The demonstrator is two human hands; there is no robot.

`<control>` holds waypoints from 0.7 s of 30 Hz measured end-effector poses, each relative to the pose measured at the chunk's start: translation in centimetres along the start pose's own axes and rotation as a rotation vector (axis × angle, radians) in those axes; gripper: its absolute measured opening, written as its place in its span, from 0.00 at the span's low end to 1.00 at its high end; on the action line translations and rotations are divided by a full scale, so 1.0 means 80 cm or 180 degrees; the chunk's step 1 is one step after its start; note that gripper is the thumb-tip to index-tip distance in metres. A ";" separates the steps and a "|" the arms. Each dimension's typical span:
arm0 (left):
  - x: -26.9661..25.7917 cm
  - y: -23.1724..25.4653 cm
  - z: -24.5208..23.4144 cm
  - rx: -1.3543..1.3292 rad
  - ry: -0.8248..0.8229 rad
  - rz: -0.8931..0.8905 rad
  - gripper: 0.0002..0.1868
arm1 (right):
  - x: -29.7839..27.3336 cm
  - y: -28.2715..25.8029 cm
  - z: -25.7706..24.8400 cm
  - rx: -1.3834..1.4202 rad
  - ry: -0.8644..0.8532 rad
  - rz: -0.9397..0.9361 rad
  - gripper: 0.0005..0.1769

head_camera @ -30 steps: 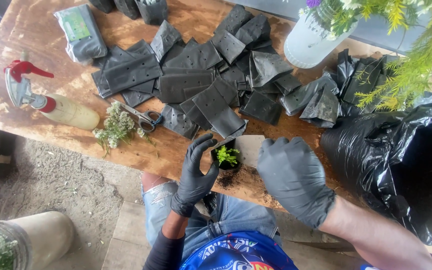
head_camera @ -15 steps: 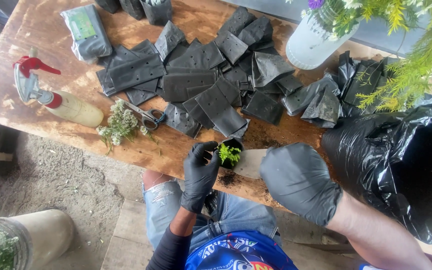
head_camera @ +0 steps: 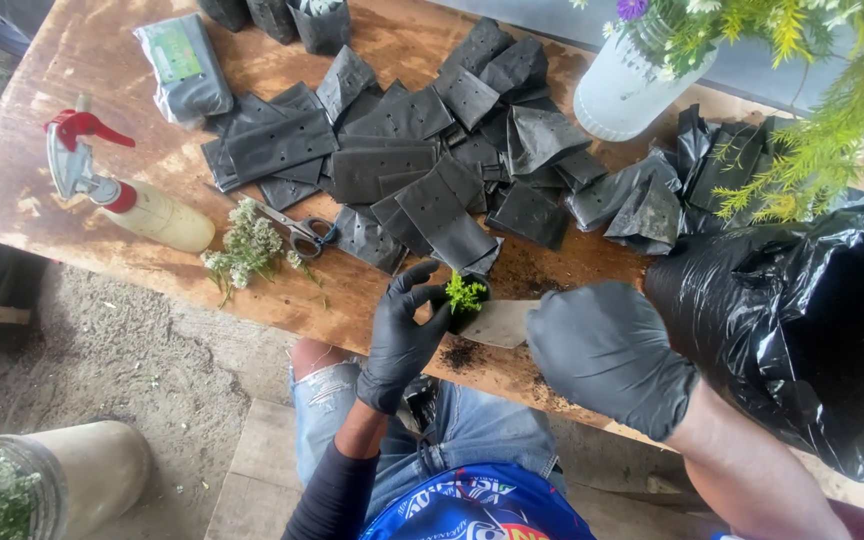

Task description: The person fills a black plastic nursery bag with soil using a trowel. They then cut a small green plant from a larger bunch using scissors and place it into the bag. Finally, they add more soil around the plant to secure it in place.

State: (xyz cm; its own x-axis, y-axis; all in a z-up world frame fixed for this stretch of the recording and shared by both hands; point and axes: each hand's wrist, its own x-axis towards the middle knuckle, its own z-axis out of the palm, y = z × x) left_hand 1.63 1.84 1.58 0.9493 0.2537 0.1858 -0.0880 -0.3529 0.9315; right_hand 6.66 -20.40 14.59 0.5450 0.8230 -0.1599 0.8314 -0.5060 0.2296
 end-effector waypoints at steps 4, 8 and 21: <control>0.004 -0.022 0.006 -0.0053 -0.0141 0.0161 0.03 | 0.004 -0.008 -0.011 0.0132 -0.0094 0.0059 0.16; 0.007 -0.025 0.002 -0.0095 -0.0289 0.0269 0.03 | -0.005 -0.002 0.006 -0.0161 0.0024 0.0142 0.14; 0.014 -0.031 -0.012 0.0219 -0.0475 0.0495 0.07 | -0.093 0.019 -0.065 -0.0409 0.0386 0.0648 0.23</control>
State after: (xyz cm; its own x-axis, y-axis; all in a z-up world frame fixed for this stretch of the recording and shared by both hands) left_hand 2.63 3.83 -0.24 0.9605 0.0571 0.2724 -0.2208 -0.4393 0.8708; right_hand 3.32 -25.98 21.16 0.6763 0.7364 0.0165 0.6812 -0.6338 0.3664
